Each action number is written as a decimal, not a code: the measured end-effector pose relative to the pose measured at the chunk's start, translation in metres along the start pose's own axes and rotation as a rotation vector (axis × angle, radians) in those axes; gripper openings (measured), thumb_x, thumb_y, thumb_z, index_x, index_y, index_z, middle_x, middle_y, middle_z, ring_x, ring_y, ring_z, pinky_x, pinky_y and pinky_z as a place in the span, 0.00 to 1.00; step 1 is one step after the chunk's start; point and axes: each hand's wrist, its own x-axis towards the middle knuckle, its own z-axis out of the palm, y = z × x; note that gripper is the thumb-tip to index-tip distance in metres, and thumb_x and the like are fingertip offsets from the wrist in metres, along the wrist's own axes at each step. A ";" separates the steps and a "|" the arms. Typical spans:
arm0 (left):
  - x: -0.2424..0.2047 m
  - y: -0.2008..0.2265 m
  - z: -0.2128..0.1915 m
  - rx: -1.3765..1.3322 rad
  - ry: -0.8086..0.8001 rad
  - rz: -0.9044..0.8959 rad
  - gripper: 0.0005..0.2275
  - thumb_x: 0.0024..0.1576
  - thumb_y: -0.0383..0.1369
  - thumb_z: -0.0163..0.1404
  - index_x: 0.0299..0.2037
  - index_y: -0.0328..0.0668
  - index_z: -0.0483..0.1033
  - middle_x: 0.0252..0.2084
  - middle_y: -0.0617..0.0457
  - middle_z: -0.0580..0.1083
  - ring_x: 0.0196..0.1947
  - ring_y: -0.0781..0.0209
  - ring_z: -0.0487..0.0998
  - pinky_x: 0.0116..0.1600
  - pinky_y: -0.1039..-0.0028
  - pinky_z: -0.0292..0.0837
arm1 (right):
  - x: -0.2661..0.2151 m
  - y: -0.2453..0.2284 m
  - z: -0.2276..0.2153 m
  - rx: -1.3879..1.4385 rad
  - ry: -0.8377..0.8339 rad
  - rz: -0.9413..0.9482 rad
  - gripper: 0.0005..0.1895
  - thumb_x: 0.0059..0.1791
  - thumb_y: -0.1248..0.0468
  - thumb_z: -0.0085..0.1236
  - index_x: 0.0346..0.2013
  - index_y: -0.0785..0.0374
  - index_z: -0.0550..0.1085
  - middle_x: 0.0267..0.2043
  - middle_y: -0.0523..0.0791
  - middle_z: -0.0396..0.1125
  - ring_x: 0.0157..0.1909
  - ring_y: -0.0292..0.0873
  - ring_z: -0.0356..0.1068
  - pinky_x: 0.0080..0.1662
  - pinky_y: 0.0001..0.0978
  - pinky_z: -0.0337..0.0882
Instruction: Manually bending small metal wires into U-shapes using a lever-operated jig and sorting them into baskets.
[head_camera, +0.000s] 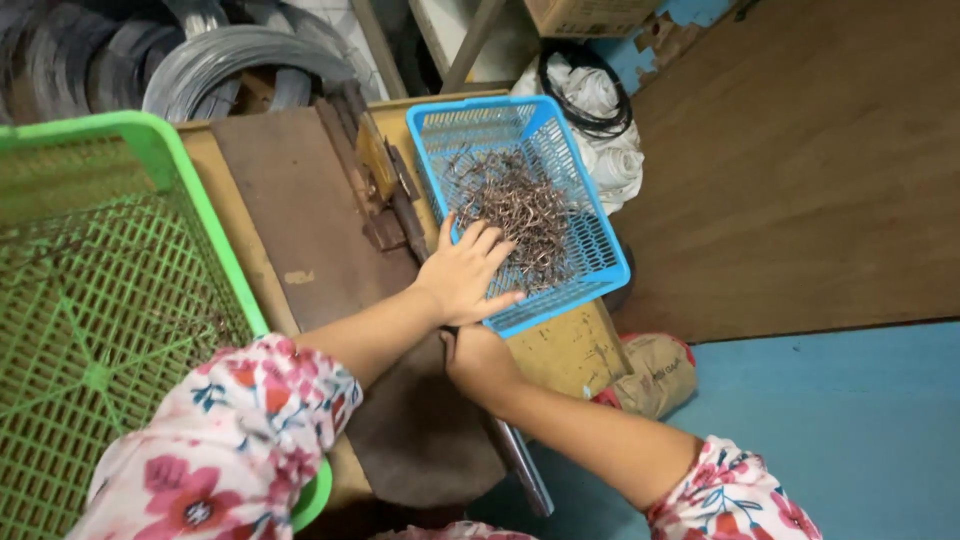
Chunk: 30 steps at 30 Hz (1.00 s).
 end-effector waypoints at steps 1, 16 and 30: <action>0.000 -0.001 -0.001 -0.004 -0.001 0.002 0.37 0.63 0.69 0.33 0.64 0.46 0.69 0.60 0.45 0.68 0.69 0.44 0.64 0.70 0.24 0.47 | 0.001 0.000 0.003 -0.001 -0.002 0.004 0.26 0.59 0.47 0.47 0.24 0.61 0.75 0.21 0.51 0.71 0.30 0.58 0.79 0.32 0.49 0.78; -0.002 0.001 -0.002 -0.039 -0.024 -0.060 0.37 0.62 0.68 0.35 0.68 0.46 0.67 0.64 0.44 0.67 0.70 0.43 0.64 0.72 0.29 0.52 | 0.013 -0.005 -0.016 0.001 -0.248 0.102 0.27 0.58 0.45 0.46 0.31 0.63 0.79 0.29 0.51 0.76 0.39 0.57 0.82 0.40 0.49 0.81; -0.040 -0.155 -0.072 0.163 -0.211 -0.751 0.11 0.62 0.37 0.54 0.52 0.48 0.82 0.53 0.47 0.74 0.62 0.37 0.65 0.67 0.25 0.50 | 0.002 -0.065 -0.158 0.273 -0.473 0.169 0.44 0.59 0.60 0.48 0.85 0.53 0.38 0.48 0.70 0.75 0.55 0.73 0.76 0.57 0.64 0.77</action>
